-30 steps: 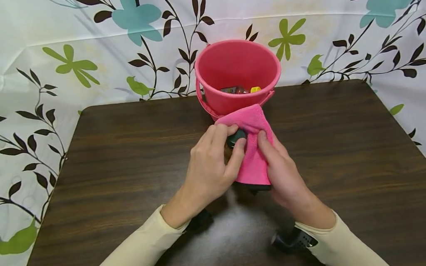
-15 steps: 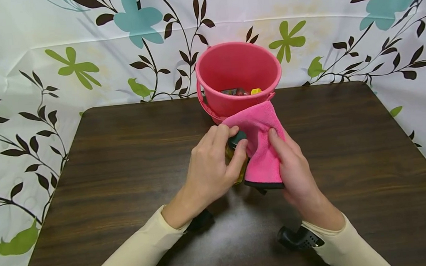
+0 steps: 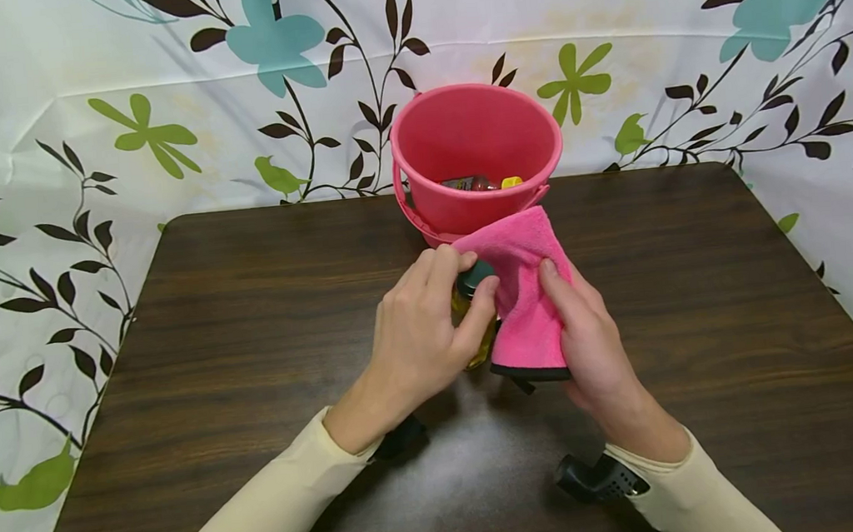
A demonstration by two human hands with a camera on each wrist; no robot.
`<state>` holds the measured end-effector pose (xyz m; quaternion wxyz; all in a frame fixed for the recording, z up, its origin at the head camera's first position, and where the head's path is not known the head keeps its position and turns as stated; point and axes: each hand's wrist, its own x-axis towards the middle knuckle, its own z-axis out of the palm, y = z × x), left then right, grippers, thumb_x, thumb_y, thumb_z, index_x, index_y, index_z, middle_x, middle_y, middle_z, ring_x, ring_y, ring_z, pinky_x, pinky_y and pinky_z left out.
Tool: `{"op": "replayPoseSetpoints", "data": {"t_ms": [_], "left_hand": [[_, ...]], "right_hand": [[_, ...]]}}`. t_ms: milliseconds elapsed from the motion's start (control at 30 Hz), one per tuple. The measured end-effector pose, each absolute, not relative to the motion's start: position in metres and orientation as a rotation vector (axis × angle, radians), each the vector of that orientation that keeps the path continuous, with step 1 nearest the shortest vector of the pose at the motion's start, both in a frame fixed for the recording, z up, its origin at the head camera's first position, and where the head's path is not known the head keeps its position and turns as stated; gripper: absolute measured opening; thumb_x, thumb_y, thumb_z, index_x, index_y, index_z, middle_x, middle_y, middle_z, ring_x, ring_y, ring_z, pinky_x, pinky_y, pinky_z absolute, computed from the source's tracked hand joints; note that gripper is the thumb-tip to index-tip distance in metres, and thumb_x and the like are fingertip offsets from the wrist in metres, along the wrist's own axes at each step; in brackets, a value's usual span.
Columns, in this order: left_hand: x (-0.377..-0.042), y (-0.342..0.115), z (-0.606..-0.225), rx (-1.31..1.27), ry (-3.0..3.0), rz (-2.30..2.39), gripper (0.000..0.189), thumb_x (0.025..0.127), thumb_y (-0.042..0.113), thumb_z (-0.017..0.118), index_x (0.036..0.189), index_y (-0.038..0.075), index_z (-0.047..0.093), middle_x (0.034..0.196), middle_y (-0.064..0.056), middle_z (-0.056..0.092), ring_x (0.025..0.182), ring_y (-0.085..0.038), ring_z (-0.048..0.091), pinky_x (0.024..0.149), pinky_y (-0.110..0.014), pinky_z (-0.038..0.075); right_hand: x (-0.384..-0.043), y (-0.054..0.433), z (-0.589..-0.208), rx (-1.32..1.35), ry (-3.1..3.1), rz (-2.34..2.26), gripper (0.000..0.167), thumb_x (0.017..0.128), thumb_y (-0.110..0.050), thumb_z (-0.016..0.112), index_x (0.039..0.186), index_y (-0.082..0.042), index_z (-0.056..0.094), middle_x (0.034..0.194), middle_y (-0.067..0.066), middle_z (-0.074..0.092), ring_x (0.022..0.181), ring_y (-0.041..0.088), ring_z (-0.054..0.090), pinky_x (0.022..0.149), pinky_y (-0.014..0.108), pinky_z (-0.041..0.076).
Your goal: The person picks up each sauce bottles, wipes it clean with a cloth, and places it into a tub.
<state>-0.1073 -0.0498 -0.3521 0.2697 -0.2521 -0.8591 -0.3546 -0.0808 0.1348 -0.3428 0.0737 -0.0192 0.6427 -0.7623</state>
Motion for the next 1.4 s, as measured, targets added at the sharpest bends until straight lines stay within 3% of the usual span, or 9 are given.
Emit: {"op": "replayPoseSetpoints", "data": {"t_ms": [600, 867, 1100, 1267, 1400], "left_hand": [[-0.108, -0.049, -0.350, -0.606, -2.395, -0.952, 0.036, 0.096, 0.040, 0.065, 0.122, 0.014, 0.063, 0.095, -0.005, 0.063, 0.078, -0.016, 0.057, 0.062, -0.029, 0.053], [-0.109, -0.048, -0.350, -0.579, -2.390, -0.959, 0.032, 0.098, 0.037, 0.066, 0.120, 0.015, 0.062, 0.094, -0.005, 0.061, 0.075, -0.015, 0.055, 0.058, -0.029, 0.050], [-0.106, -0.048, -0.350, -0.586, -2.386, -1.046, 0.036, 0.099, 0.037, 0.063, 0.127, 0.015, 0.063, 0.102, -0.006, 0.064, 0.082, -0.019, 0.060, 0.062, -0.030, 0.052], [-0.104, -0.049, -0.350, -0.597, -2.377, -1.087, 0.035, 0.100, 0.033, 0.060, 0.129, 0.014, 0.066, 0.099, -0.007, 0.064, 0.075, -0.018, 0.057, 0.059, -0.030, 0.049], [-0.103, -0.048, -0.349, -0.599, -2.374, -1.086, 0.033, 0.102, 0.032, 0.060, 0.129, 0.015, 0.067, 0.099, -0.007, 0.064, 0.075, -0.015, 0.054, 0.058, -0.030, 0.048]], "right_hand": [[-0.077, 0.133, -0.345, -0.074, 1.944, -2.244, 0.036, 0.114, -0.041, 0.038, 0.139, -0.017, 0.047, 0.104, 0.001, 0.059, 0.086, 0.012, 0.064, 0.073, 0.024, 0.057], [-0.077, 0.127, -0.350, -0.176, 2.010, -2.208, 0.042, 0.113, -0.029, 0.038, 0.155, -0.022, 0.038, 0.129, 0.004, 0.055, 0.110, 0.017, 0.061, 0.084, 0.026, 0.057], [-0.081, 0.114, -0.355, -0.334, 1.968, -2.205, 0.061, 0.111, -0.023, 0.038, 0.168, -0.031, 0.016, 0.160, 0.001, 0.033, 0.143, 0.025, 0.039, 0.103, 0.027, 0.053], [-0.084, 0.105, -0.364, -0.335, 1.977, -2.198, 0.059, 0.113, -0.028, 0.035, 0.167, -0.028, 0.012, 0.162, 0.006, 0.030, 0.145, 0.026, 0.035, 0.108, 0.030, 0.048], [-0.086, 0.099, -0.371, -0.295, 1.986, -2.200, 0.055, 0.114, -0.029, 0.034, 0.165, -0.028, 0.014, 0.152, 0.012, 0.037, 0.133, 0.025, 0.046, 0.102, 0.028, 0.050]]}}
